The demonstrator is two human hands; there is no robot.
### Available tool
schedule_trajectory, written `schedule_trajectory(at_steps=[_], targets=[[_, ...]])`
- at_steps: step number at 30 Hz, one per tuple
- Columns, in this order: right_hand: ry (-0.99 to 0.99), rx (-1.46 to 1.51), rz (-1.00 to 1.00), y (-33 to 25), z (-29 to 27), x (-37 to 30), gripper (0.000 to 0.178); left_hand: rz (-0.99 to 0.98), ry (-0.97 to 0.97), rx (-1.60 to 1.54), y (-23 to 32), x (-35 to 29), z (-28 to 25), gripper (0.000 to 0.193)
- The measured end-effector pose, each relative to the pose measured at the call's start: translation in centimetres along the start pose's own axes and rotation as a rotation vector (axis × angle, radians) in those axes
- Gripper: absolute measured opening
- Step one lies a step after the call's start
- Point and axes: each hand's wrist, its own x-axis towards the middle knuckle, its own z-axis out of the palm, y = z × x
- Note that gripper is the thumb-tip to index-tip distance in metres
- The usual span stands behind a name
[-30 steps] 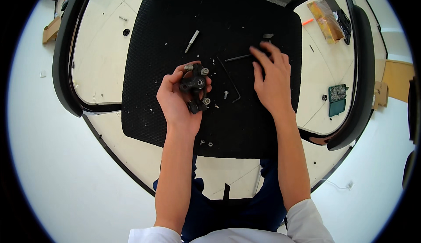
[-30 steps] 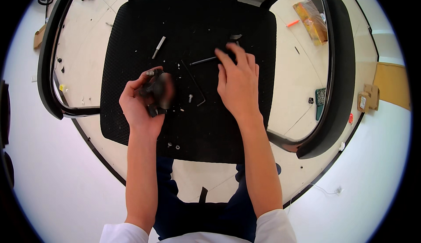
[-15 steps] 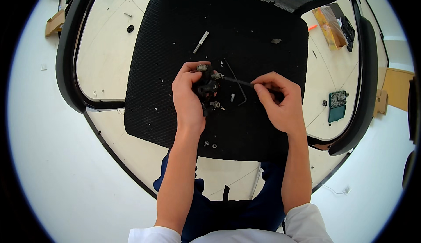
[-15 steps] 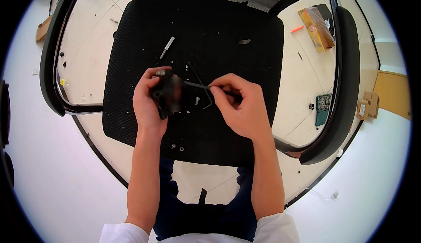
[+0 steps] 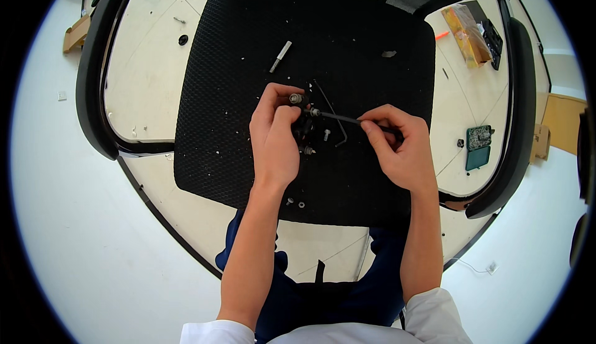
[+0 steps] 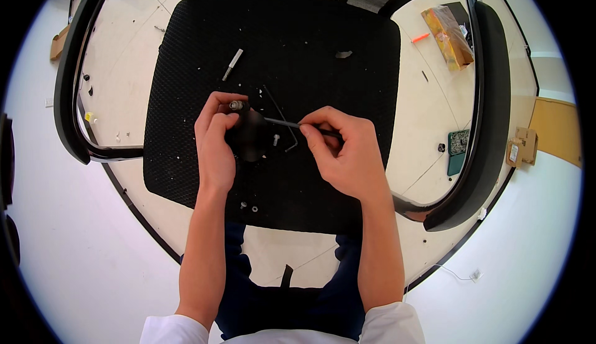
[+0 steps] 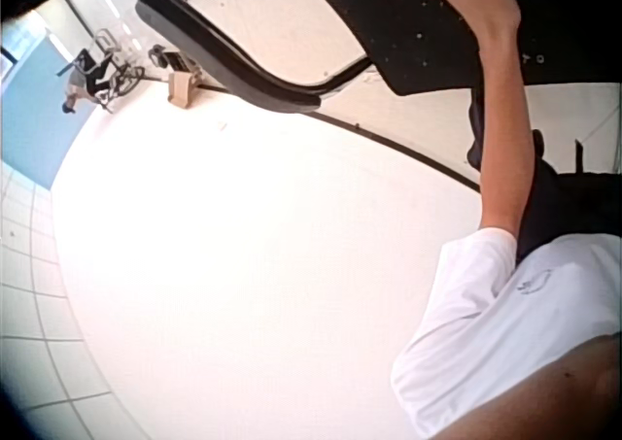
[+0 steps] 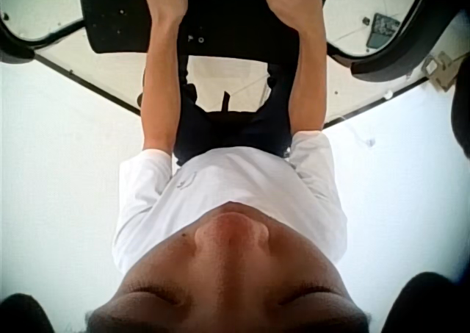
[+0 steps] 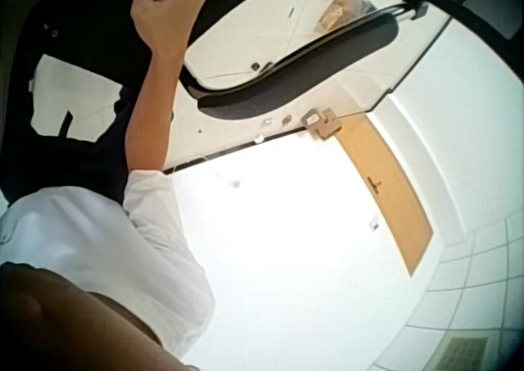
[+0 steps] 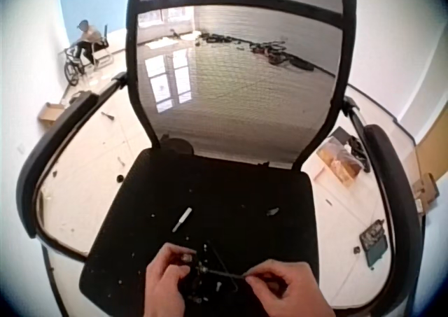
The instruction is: The person sits in a chair and assembles a small mechanical component using an Allen key. They insert and tighten screws into a black housing while seated, with tools and parts scattered on the floor.
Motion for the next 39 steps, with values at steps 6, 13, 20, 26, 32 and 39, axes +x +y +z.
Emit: schedule_trajectory(at_steps=[6,13,20,26,32,39], targets=[[-0.042,0.181,0.148,0.3,0.0,0.3,0.011,0.156,-0.040,0.149,-0.2,-0.2,0.3,0.021],[-0.170,0.712,0.475,1.2,-0.6,0.7,0.019,0.279,-0.066,0.210,0.0,-0.1,0.3,0.024],[-0.203,0.687,0.459,0.0,-0.6,0.3,0.021,0.068,-0.103,0.221,0.7,-0.2,0.1,0.027],[-0.289,1.003,0.234,1.1,-1.3,-0.3,0.031,-0.172,-0.044,0.038,0.8,0.2,-0.2,0.031],[-0.300,0.987,-0.018,0.5,-1.1,-0.9,0.047,-0.372,-0.108,-0.258,0.4,0.7,-1.2,0.031],[-0.181,0.642,-0.210,1.9,-1.1,-0.9,0.035,-0.449,-0.165,-0.330,0.5,0.9,-1.0,0.022]])
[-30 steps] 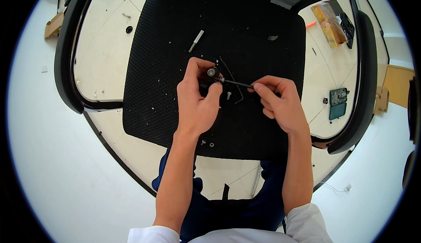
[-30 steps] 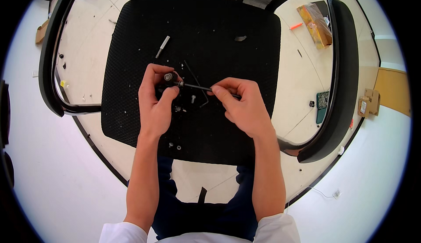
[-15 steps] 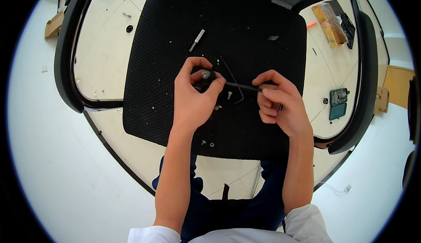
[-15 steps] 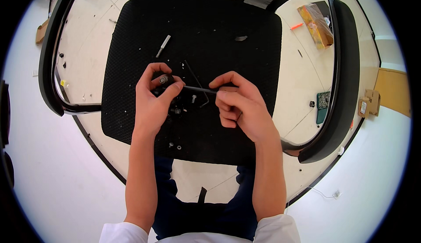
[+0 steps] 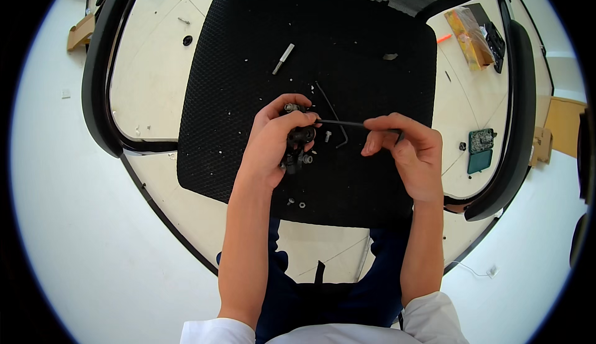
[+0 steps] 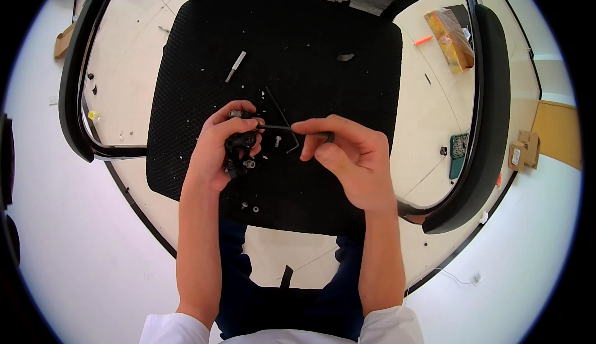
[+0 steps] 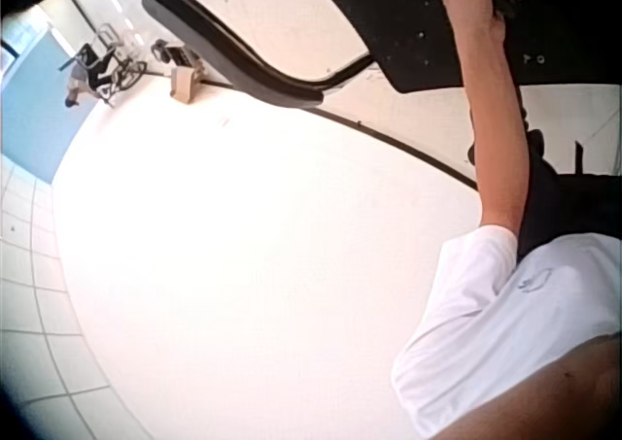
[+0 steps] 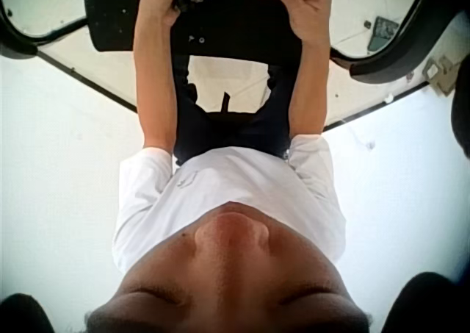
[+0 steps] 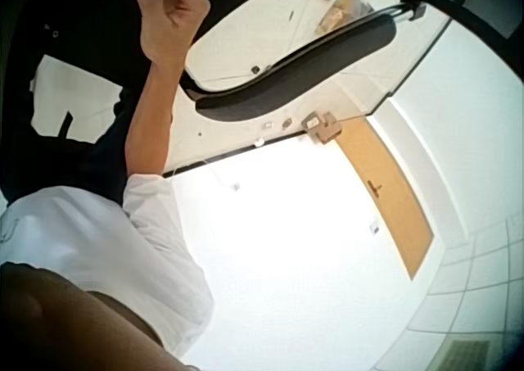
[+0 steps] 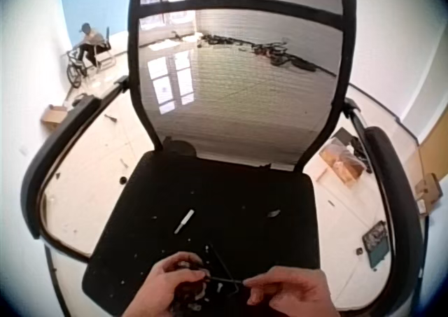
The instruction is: The person sits in a chair and assembles a small mechanical component using an Allen key. They insert and tighten screws into a black housing while seated, with tools and parts scattered on the floor.
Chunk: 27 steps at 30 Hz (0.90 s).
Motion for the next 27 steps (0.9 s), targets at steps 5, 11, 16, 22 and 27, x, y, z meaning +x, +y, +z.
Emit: schedule_trajectory(at_steps=[5,11,16,22,27], targets=[[0.162,-0.091,-0.094,-0.2,1.1,0.4,0.025,0.059,0.016,0.081,-0.3,0.1,0.2,0.015],[0.260,0.272,0.097,-0.9,1.0,0.4,0.024,0.130,0.009,0.168,-0.4,0.0,0.4,0.014],[0.313,0.414,0.209,0.0,1.7,0.7,0.023,0.166,0.009,0.127,-0.4,0.1,0.8,0.013],[0.220,0.012,0.040,0.1,2.6,0.6,0.022,0.056,0.072,0.070,0.1,-0.2,1.0,0.013],[0.244,-0.257,0.013,0.2,2.7,0.3,0.014,0.054,0.031,0.075,0.2,-0.1,0.3,0.020]])
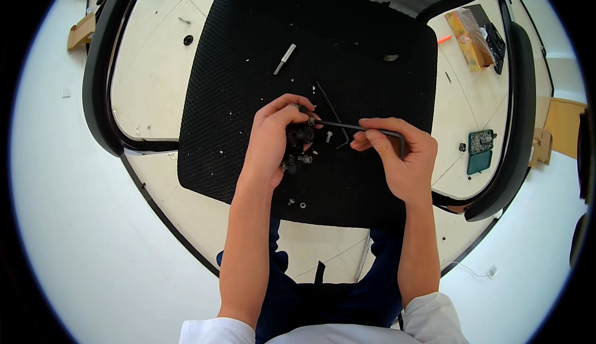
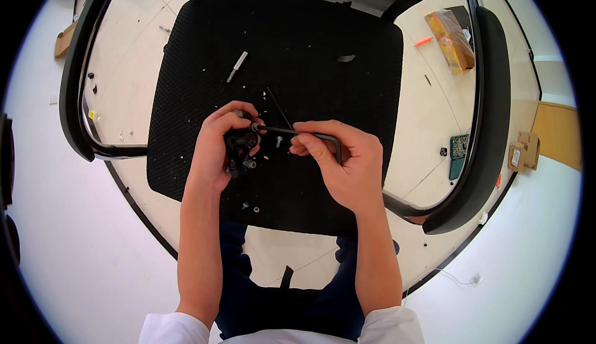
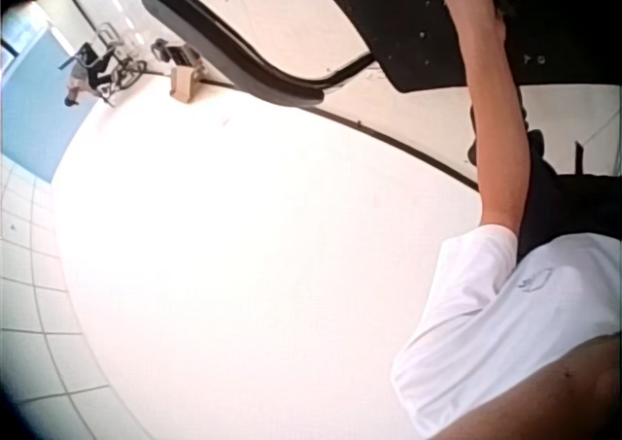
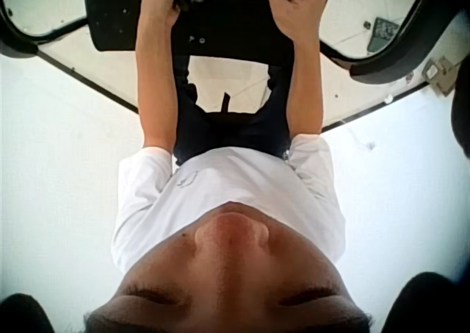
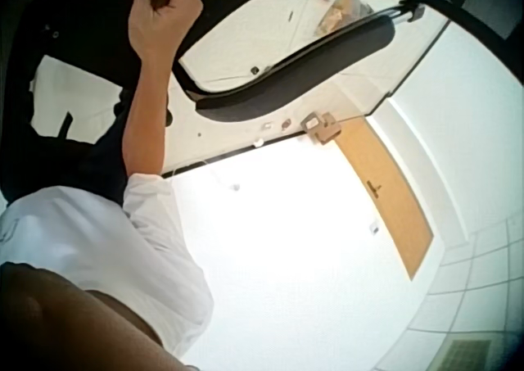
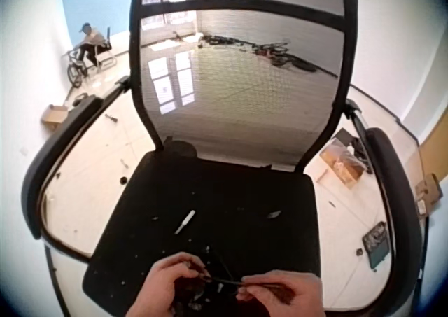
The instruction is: The person sits in a chair and assembles a small mechanical component using an Allen key. They insert and tighten screws into a black housing while seated, with tools and parts scattered on the floor.
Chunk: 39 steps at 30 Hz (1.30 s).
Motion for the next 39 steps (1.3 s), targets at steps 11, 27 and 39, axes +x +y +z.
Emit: schedule_trajectory(at_steps=[11,27,39], targets=[[0.172,-0.102,-0.056,-0.2,0.9,-0.5,0.007,-0.023,-0.045,0.002,0.2,-0.6,0.8,0.034],[0.090,-0.061,-0.085,-0.1,1.7,-0.8,0.016,-0.039,-0.120,-0.074,-0.1,-0.4,0.3,0.035],[0.332,-0.213,-0.255,0.4,2.7,-1.2,0.012,0.184,-0.207,-0.039,-0.8,-0.2,1.0,0.039]])
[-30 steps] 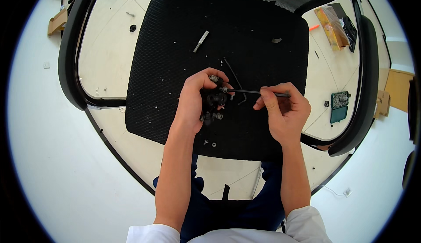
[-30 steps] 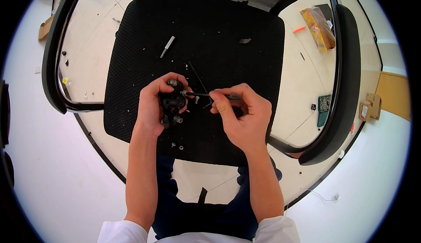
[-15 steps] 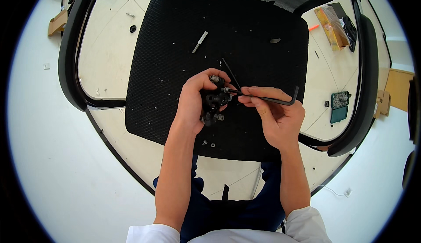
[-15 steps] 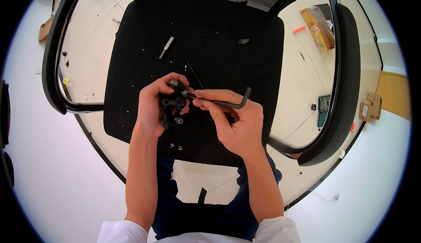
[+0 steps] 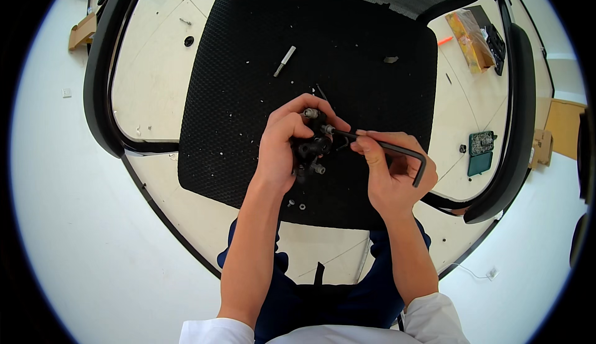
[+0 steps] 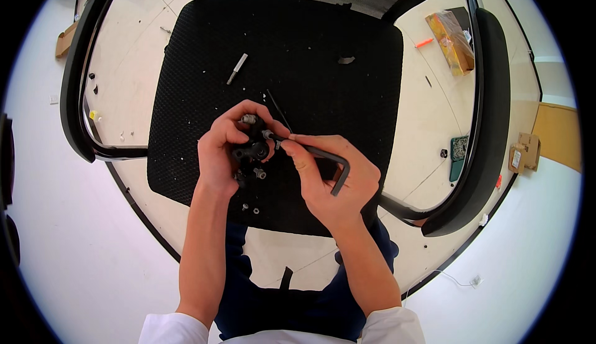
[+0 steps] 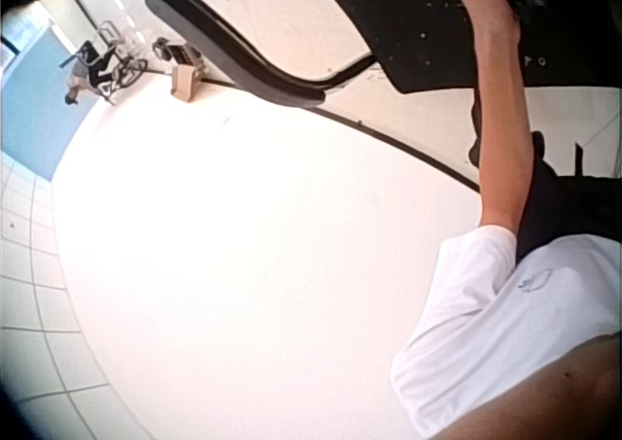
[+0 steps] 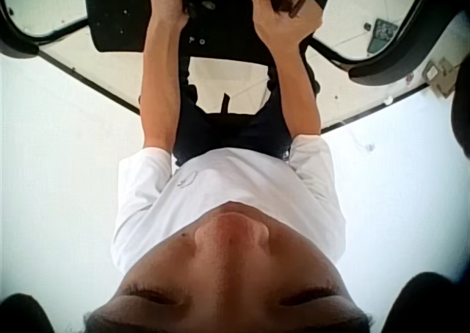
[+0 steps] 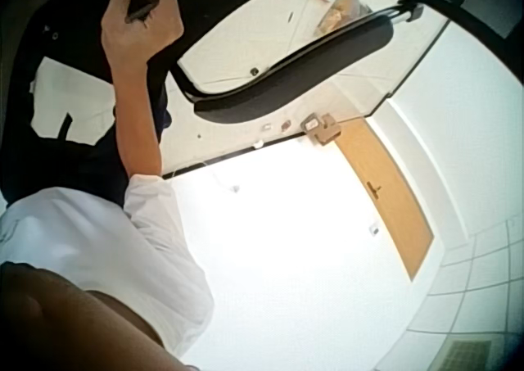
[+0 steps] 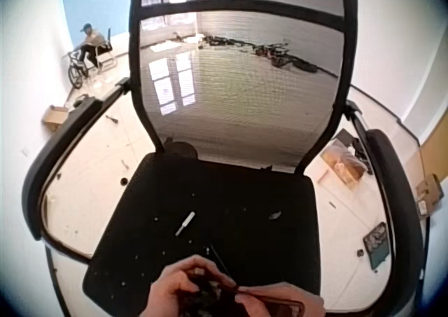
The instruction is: The person sits in a chair and assembles a small mechanical component using an Allen key. They insert and tighten screws into a black housing while seated, with tools and parts scattered on the floor.
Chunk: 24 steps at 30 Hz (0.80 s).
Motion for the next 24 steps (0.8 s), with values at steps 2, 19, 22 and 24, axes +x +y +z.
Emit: schedule_trajectory(at_steps=[2,19,22,24], targets=[[0.000,0.006,-0.017,0.1,-0.2,0.0,0.012,0.023,-0.018,0.032,0.0,0.0,0.1,0.039],[-0.205,0.132,0.193,-0.9,-0.4,0.4,0.007,0.018,0.033,0.085,0.8,-0.1,-0.7,0.038],[-0.179,0.154,0.235,-1.0,-0.4,0.0,0.007,0.075,-0.009,0.084,0.7,-0.1,-0.8,0.032],[-0.157,0.200,0.271,-1.1,-0.2,-0.1,0.008,0.120,-0.018,0.209,0.4,-0.1,-1.0,0.029]])
